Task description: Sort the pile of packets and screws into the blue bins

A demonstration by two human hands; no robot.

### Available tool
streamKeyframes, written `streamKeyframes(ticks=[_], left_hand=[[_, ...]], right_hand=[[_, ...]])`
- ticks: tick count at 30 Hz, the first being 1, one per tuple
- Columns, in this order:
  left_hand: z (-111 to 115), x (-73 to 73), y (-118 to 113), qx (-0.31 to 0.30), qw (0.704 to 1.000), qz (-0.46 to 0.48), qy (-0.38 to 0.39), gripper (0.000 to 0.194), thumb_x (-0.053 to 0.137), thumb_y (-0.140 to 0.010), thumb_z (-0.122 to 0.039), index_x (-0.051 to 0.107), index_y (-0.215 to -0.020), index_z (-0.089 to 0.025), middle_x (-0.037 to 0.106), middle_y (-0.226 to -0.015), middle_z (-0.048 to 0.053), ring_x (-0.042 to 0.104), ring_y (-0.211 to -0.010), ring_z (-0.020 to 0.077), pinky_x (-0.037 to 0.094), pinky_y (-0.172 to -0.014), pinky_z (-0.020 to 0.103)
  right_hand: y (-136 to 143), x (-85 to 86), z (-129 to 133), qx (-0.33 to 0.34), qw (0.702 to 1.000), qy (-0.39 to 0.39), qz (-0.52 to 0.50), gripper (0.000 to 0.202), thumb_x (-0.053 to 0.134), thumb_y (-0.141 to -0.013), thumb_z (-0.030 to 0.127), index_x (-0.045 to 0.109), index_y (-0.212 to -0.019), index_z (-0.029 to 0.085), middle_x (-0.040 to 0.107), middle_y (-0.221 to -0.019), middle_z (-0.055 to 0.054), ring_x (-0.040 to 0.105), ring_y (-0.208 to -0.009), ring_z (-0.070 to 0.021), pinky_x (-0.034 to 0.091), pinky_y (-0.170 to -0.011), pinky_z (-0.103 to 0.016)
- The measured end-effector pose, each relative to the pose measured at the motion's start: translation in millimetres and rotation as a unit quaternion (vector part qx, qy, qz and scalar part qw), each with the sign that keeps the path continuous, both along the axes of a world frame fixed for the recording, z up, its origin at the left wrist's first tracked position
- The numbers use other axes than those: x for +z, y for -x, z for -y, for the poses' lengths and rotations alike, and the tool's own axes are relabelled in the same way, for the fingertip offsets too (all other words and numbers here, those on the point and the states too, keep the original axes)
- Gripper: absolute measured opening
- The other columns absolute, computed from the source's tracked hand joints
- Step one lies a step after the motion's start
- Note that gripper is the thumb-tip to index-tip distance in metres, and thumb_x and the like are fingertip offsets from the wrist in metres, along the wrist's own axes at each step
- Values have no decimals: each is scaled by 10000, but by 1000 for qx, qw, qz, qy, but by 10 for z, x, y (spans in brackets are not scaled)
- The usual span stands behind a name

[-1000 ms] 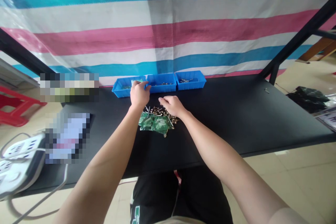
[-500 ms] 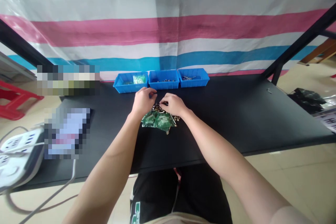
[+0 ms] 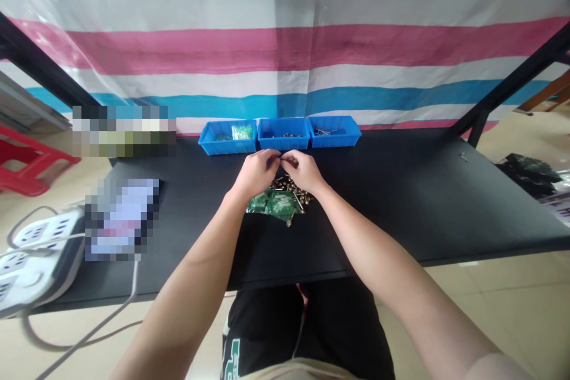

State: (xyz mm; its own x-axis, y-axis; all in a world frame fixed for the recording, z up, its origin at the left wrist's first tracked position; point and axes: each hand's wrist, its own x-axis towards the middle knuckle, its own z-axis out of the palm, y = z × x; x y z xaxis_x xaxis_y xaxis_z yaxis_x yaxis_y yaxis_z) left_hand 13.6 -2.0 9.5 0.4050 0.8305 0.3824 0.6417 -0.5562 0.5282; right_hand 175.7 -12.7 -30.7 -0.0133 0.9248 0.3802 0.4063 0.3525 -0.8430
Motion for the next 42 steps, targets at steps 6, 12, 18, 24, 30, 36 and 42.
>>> streamKeyframes(ticks=[6, 12, 18, 24, 30, 36, 42], left_hand=[[55, -42, -75, -34, 998, 53, -14, 367, 491, -960, -339, 689, -1206, -152, 744, -1126, 104, 701, -957, 217, 550, -872, 338], [84, -77, -134, -52, 996, 79, 0, 422, 497, -966, -374, 671, -1278, -151, 703, -1257, 115, 680, -1107, 243, 539, -960, 349], [73, -43, -147, 11, 994, 110, 16, 321, 543, -919, -288, 745, -1135, -165, 769, -1066, 81, 718, -884, 210, 561, -834, 319], [29, -26, -96, 77, 979, 185, 39, 247, 607, -853, -289, 759, -1003, -164, 770, -867, 47, 701, -757, 181, 555, -746, 288], [-31, 5, -28, 123, 979, 160, 12, 320, 595, -857, -326, 731, -1097, -163, 763, -987, 69, 685, -820, 188, 561, -818, 325], [-120, 43, 9, 127, 990, 32, -42, 541, 511, -839, -226, 582, -1375, -195, 663, -1300, 110, 610, -1134, 285, 475, -1023, 460], [-223, 39, 11, 135, 986, -91, -42, 680, 502, -840, -281, 423, -1514, -244, 488, -1521, 115, 426, -1326, 429, 348, -1042, 637]], right_hand=[[5, 17, 10, -37, 997, -39, -53, 141, 611, -838, 273, 690, -911, 182, 757, -864, -53, 677, -731, -161, 521, -672, -281], [4, -13, -12, -82, 992, -62, -68, 142, 634, -811, 290, 680, -907, 197, 756, -849, -51, 667, -707, -168, 536, -682, -307], [32, -11, 6, -89, 992, -61, -72, 225, 660, -800, 333, 660, -984, 203, 747, -822, -37, 638, -658, -152, 526, -662, -301], [35, 15, 42, -60, 997, -39, -28, 303, 691, -794, 462, 678, -920, 186, 724, -741, -28, 594, -593, -139, 488, -622, -286], [31, -10, 43, -25, 1000, -2, -9, 286, 681, -823, 476, 701, -856, 193, 735, -756, -36, 659, -676, -164, 484, -656, -279], [28, 23, 53, -15, 1000, 5, -8, 261, 665, -849, 452, 711, -847, 196, 749, -798, -40, 683, -729, -170, 499, -690, -275], [23, 27, 67, 11, 1000, -1, -9, 290, 654, -855, 478, 699, -819, 193, 726, -748, -24, 650, -667, -150, 476, -660, -263]])
